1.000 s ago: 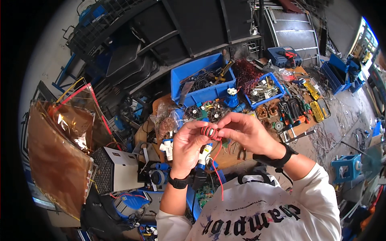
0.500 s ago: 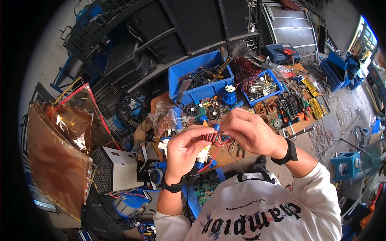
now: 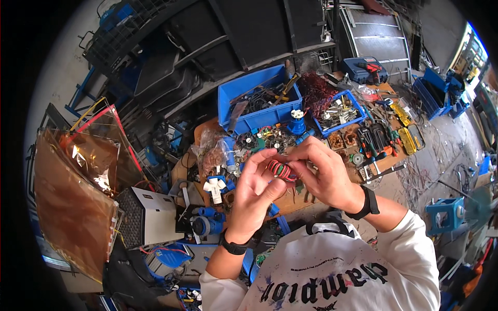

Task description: The person uses orange-handled pliers to strip the insulation from the ends of red and green wires. They then twist the exposed copper strands together and manipulate the wire bundle with their hands, likely preparing it for a connection or soldering.

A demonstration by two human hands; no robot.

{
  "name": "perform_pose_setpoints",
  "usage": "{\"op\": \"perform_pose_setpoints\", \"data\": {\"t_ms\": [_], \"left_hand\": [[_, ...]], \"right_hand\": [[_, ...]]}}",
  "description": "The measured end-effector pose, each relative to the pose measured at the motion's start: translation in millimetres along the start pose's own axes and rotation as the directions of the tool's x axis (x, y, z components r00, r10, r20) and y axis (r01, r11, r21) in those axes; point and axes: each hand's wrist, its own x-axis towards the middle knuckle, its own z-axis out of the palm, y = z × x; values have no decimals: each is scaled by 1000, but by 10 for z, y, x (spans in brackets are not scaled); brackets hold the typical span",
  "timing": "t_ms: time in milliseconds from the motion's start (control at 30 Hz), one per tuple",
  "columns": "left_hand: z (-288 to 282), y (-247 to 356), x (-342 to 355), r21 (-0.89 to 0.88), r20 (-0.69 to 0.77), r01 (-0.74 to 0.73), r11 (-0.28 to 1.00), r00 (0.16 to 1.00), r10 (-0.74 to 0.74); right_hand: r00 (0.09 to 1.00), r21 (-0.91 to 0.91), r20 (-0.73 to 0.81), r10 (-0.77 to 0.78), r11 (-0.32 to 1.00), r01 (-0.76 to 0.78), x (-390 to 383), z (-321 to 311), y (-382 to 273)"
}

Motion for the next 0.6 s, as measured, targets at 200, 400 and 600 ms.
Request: {"op": "perform_pose_setpoints", "data": {"t_ms": [200,400,600], "left_hand": [[-60,-150,22,255,-44,-154,954,984,171],[-43,12,-69,256,37,-72,964,997,65],[-203,41,-110,196,198,-70,978,980,30]], "right_hand": [[1000,67,8,-3,998,3,-14,-52,-65],[992,151,115,58,986,-75,-62,-197,-124],[976,44,217,-17,999,7,-4,-415,-204]]}}
